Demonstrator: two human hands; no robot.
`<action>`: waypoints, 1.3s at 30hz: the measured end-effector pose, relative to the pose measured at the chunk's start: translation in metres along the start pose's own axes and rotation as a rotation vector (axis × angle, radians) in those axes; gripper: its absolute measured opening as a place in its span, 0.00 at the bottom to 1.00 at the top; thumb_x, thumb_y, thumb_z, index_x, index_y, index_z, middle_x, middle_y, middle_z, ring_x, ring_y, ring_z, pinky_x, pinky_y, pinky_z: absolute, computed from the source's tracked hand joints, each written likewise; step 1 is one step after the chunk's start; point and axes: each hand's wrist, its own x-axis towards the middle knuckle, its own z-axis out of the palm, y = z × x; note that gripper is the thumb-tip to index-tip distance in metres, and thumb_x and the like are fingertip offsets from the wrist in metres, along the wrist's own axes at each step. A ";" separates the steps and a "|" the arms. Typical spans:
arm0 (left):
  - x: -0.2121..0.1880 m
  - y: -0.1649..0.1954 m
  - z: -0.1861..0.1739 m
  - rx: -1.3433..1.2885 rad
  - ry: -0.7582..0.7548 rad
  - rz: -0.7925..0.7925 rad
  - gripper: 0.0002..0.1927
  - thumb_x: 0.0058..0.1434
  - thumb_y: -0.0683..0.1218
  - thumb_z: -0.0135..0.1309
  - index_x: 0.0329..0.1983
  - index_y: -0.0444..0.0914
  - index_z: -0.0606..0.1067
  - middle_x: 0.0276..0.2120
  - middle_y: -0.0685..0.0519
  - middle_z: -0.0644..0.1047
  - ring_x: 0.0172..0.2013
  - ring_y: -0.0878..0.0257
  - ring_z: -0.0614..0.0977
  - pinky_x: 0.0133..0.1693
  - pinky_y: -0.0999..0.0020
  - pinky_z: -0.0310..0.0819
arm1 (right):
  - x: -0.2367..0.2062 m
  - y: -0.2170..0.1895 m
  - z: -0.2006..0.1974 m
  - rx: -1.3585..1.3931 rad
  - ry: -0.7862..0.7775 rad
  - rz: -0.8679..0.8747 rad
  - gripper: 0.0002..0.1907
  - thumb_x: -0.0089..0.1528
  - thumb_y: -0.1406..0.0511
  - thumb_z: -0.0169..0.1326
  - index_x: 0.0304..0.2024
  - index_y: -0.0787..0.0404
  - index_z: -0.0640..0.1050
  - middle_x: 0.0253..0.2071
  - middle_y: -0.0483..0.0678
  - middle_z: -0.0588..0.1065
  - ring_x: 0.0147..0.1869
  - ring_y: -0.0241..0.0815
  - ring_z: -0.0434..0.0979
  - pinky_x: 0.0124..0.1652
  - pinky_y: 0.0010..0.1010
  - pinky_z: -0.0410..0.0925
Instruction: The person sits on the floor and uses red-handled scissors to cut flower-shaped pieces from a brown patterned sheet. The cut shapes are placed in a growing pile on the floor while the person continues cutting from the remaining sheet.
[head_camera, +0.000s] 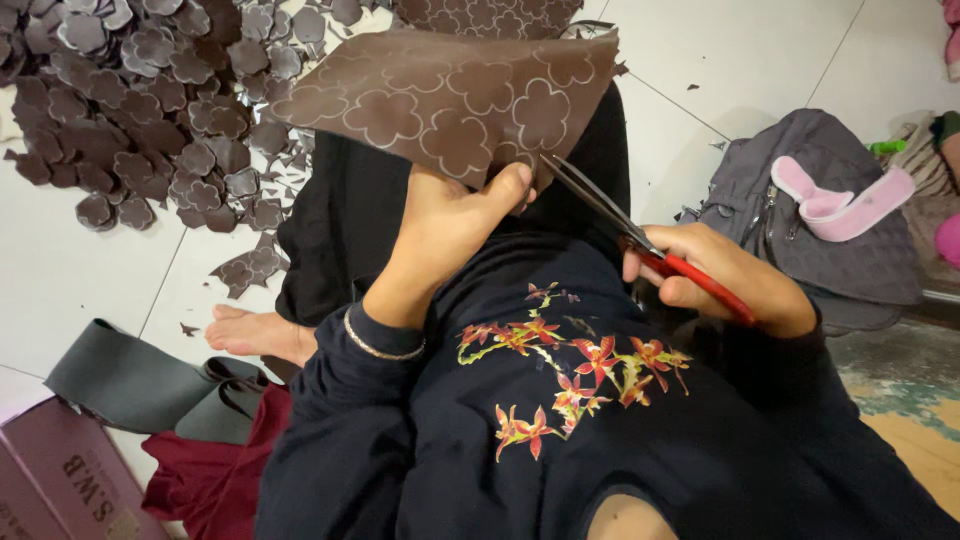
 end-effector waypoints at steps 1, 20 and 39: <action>0.000 0.000 0.000 -0.001 -0.003 0.006 0.07 0.65 0.34 0.56 0.46 0.30 0.74 0.36 0.51 0.79 0.34 0.66 0.82 0.36 0.71 0.80 | 0.001 0.000 -0.001 -0.004 -0.008 -0.004 0.43 0.57 0.29 0.43 0.38 0.61 0.75 0.25 0.40 0.66 0.27 0.33 0.65 0.28 0.26 0.61; -0.009 0.012 0.003 -0.077 -0.256 -0.033 0.12 0.64 0.34 0.58 0.50 0.30 0.73 0.39 0.52 0.78 0.36 0.66 0.81 0.39 0.71 0.81 | 0.007 0.000 0.007 0.032 -0.022 0.028 0.46 0.52 0.25 0.43 0.37 0.60 0.76 0.22 0.39 0.66 0.25 0.31 0.63 0.26 0.25 0.59; -0.011 0.026 0.006 -0.180 -0.390 -0.111 0.15 0.64 0.35 0.59 0.52 0.29 0.71 0.40 0.50 0.78 0.37 0.64 0.81 0.38 0.71 0.78 | 0.015 -0.011 0.014 0.192 -0.079 0.017 0.55 0.49 0.20 0.37 0.40 0.61 0.77 0.26 0.40 0.69 0.30 0.31 0.68 0.33 0.24 0.63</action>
